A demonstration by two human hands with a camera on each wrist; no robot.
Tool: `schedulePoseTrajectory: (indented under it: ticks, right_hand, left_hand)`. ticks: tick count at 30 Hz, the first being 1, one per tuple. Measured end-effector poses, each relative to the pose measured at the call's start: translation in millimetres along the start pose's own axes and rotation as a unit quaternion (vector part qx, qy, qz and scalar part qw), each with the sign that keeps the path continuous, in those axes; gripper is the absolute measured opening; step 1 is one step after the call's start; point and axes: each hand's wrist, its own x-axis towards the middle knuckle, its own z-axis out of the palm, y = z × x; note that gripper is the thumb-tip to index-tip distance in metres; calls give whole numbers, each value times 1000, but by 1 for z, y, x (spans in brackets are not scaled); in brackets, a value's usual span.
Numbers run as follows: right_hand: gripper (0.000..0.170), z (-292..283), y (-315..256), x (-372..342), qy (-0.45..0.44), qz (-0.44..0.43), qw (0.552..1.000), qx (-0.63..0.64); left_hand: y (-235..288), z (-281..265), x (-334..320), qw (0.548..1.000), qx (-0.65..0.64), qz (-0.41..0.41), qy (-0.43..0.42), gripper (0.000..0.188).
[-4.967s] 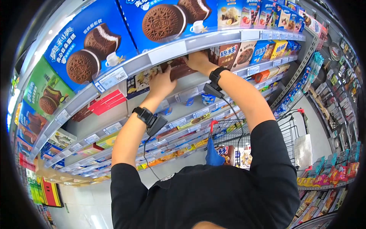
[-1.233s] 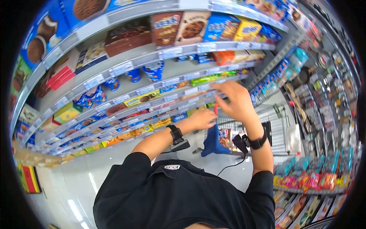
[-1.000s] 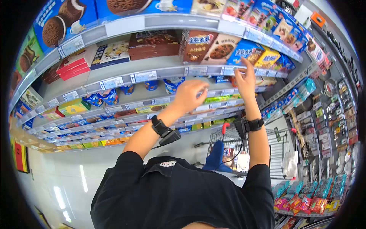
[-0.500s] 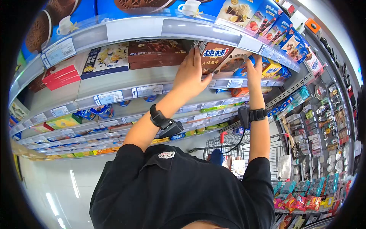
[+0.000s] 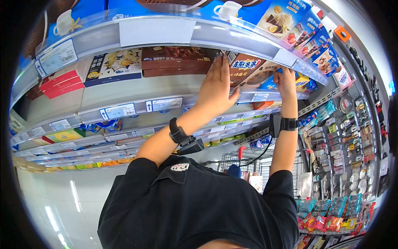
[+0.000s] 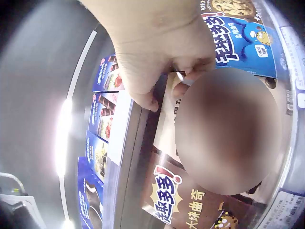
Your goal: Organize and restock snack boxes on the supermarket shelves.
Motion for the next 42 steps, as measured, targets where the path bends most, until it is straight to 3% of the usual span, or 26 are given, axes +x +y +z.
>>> schedulePoseTrajectory:
  ticks: [3,9,14,24,34,42]
  right_hand:
    - [31,11,-6,-7,28,-9,1000,-2]
    - [26,3,-6,0,3,38,999,30]
    - [20,6,-11,-5,-8,23,999,39]
    - [26,-1,-7,-7,12,-5,1000,7]
    - [26,10,-3,-18,58,-41,997,-15]
    - [28,5,-1,-37,82,-65,993,53]
  left_hand:
    - [0,-1,-1,1000,4,8,-1,86]
    - [1,-1,-2,1000,-7,-8,-10,87]
    - [0,-1,-2,1000,-7,3,-9,89]
    - [-1,-1,-2,999,-35,-3,-14,90]
    - [-1,-3,-1,995,-52,58,58,86]
    - [1,1,-5,989,-94,76,86,75]
